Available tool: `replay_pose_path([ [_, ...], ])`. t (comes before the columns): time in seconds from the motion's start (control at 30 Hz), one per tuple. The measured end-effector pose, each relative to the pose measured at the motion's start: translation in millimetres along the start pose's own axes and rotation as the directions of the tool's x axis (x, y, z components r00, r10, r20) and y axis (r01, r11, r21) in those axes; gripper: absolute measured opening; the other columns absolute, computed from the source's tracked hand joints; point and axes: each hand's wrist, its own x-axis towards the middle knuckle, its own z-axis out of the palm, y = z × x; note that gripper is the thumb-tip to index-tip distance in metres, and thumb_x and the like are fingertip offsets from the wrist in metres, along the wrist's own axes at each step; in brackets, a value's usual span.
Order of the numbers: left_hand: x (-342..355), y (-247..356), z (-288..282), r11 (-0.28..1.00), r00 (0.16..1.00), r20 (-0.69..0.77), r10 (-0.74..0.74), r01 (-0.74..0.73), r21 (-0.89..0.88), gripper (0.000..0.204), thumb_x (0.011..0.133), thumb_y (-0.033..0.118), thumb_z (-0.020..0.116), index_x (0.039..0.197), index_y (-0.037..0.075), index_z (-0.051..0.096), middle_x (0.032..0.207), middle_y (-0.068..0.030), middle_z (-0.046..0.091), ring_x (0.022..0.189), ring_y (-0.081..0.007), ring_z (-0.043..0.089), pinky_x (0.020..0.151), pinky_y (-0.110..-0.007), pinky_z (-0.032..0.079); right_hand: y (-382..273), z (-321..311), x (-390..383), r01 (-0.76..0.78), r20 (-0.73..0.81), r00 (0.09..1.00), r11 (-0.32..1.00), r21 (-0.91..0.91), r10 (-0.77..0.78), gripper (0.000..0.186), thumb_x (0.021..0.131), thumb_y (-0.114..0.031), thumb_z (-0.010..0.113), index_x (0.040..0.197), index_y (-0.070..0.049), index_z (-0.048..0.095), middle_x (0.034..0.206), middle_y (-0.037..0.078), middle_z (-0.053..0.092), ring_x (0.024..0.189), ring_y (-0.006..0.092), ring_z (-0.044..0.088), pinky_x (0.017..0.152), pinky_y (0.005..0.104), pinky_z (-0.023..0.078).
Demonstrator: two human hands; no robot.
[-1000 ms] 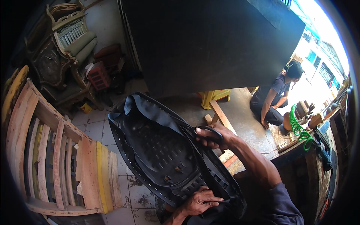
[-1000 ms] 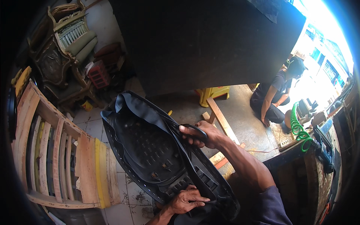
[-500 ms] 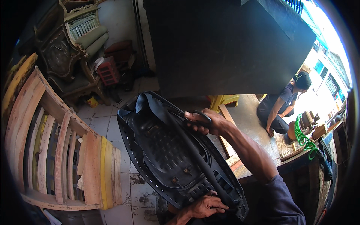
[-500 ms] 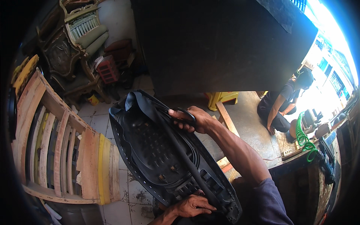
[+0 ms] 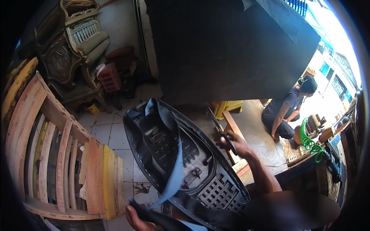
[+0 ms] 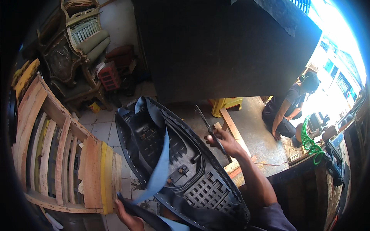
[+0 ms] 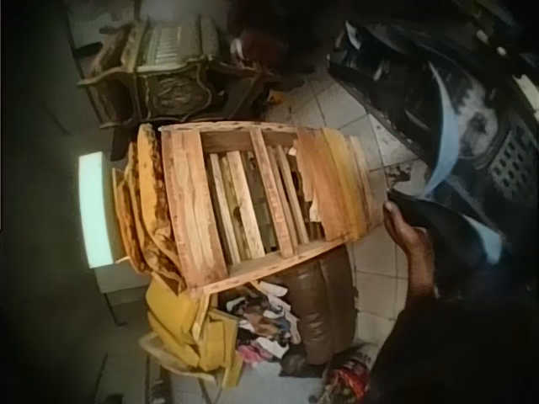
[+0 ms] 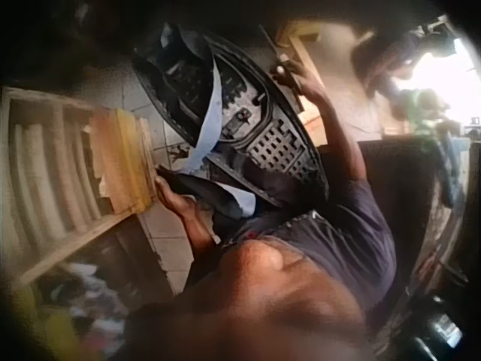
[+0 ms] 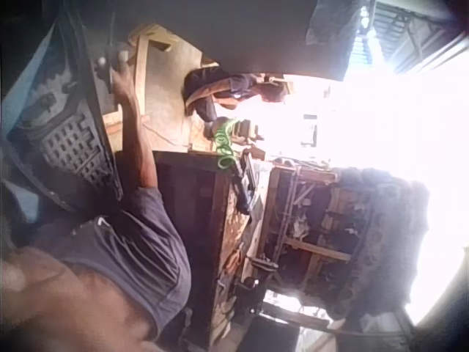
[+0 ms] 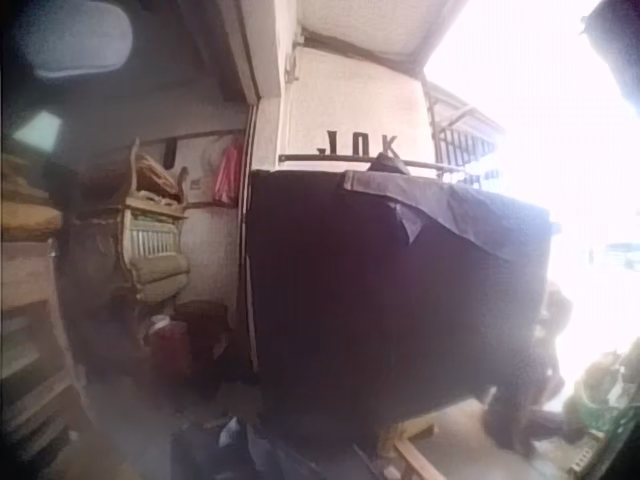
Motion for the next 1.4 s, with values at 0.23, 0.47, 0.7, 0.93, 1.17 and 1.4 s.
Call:
replay_pose_path([
  [0.23,23,-71,59,0.994,0.978,0.181,-0.103,0.109,-0.019,0.068,0.108,0.037,0.055,0.165,0.010,0.028,0.163,-0.0134,0.039,0.146,-0.0299,0.043,0.119,-0.045,0.038,68,21,-23,-0.074,0.091,0.996,0.720,0.690,0.015,0.041,0.105,-0.057,0.059,0.101,-0.016,0.061,0.082,-0.008,0.058,0.076,0.0109,0.054,0.070,0.0269,0.042],
  [0.47,155,-21,95,0.826,0.919,0.385,-0.091,-0.146,0.545,0.056,0.113,0.033,0.051,0.160,0.005,0.039,0.154,-0.0156,0.053,0.138,-0.0280,0.051,0.117,-0.039,0.039,45,68,-20,0.040,-0.101,0.993,0.672,0.740,0.052,0.050,0.101,-0.058,0.066,0.109,-0.009,0.061,0.094,0.002,0.066,0.070,0.0090,0.051,0.061,0.0249,0.039],
  [0.7,194,39,36,0.812,0.851,0.482,-0.206,-0.126,0.570,0.057,0.113,0.034,0.052,0.159,0.003,0.039,0.150,-0.0123,0.056,0.135,-0.0244,0.054,0.114,-0.036,0.042,55,136,-100,0.106,-0.156,0.987,0.570,0.815,0.040,0.040,0.105,-0.043,0.065,0.118,-0.005,0.060,0.093,0.005,0.066,0.075,0.0120,0.061,0.065,0.0248,0.048],
  [0.93,149,74,21,0.498,0.707,0.637,-0.307,-0.451,0.741,0.066,0.109,0.030,0.061,0.160,-0.004,0.036,0.156,-0.0147,0.051,0.144,-0.0244,0.046,0.120,-0.034,0.032,116,88,-195,-0.029,0.025,1.000,0.775,0.632,0.017,0.037,0.105,-0.023,0.069,0.126,0.002,0.051,0.101,0.015,0.070,0.092,0.0283,0.077,0.079,0.0384,0.065],
  [1.17,72,44,70,0.411,0.667,0.643,-0.377,-0.501,0.761,0.064,0.106,0.019,0.063,0.159,-0.007,0.036,0.154,-0.0207,0.051,0.146,-0.0268,0.045,0.121,-0.036,0.032,127,-18,-274,-0.158,-0.743,0.668,0.970,-0.184,-0.032,0.039,0.089,-0.020,0.084,0.112,0.002,0.063,0.087,0.008,0.073,0.083,0.0147,0.072,0.072,0.0328,0.057],
  [1.4,-47,25,153,0.691,0.327,0.926,-0.188,-0.626,0.361,0.084,0.107,0.050,0.058,0.160,-0.008,0.030,0.158,-0.0247,0.043,0.148,-0.0361,0.041,0.124,-0.050,0.030,13,54,-288,0.342,-0.368,0.814,0.883,-0.322,-0.450,0.052,0.083,-0.012,0.084,0.129,-0.004,0.062,0.107,0.015,0.071,0.094,0.0293,0.075,0.082,0.0382,0.061],
])
